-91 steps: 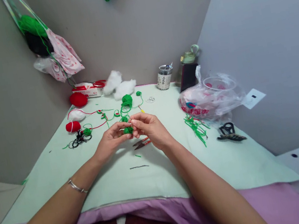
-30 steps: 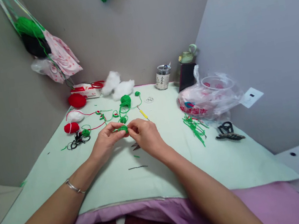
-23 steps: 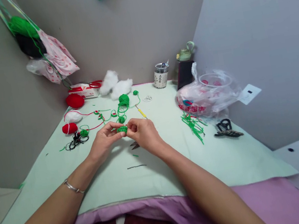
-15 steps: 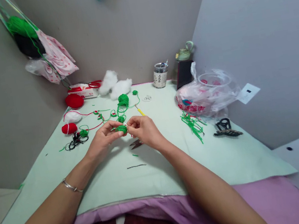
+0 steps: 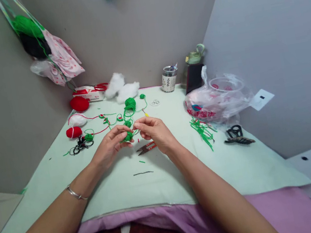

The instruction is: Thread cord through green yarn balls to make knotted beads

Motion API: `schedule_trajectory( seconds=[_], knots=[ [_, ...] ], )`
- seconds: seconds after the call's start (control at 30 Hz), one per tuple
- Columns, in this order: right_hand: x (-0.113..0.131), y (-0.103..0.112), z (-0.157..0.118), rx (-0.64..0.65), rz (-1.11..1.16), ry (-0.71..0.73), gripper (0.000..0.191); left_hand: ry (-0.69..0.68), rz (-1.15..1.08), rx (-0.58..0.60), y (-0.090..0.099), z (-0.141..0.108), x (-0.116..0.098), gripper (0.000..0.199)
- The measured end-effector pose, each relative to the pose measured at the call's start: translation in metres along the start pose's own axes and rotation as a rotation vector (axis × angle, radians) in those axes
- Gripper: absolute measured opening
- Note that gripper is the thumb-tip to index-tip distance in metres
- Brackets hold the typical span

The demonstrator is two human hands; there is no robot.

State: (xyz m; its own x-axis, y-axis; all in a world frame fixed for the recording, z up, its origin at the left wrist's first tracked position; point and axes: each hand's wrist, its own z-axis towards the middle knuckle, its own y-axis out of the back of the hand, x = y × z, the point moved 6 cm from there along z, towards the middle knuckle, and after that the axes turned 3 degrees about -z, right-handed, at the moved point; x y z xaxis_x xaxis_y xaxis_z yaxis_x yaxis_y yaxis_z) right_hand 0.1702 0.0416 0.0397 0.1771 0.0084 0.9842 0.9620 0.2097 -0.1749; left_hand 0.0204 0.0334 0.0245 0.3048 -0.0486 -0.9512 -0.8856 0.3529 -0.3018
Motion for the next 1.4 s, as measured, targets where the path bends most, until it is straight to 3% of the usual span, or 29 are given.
schedule_trajectory(
  seconds=[0.67,1.1,1.4],
  knots=[
    [0.002,-0.002,-0.002,-0.062,-0.154,0.128,0.021,0.039,0.033,0.022,-0.003,-0.002,0.008,0.019],
    [0.005,-0.009,-0.006,-0.105,-0.26,0.127,0.016,0.039,0.01,0.025,-0.004,-0.002,0.011,0.021],
    [0.002,-0.013,-0.005,-0.057,-0.255,0.142,0.019,0.026,0.041,0.004,-0.001,-0.002,0.013,0.018]
  ],
)
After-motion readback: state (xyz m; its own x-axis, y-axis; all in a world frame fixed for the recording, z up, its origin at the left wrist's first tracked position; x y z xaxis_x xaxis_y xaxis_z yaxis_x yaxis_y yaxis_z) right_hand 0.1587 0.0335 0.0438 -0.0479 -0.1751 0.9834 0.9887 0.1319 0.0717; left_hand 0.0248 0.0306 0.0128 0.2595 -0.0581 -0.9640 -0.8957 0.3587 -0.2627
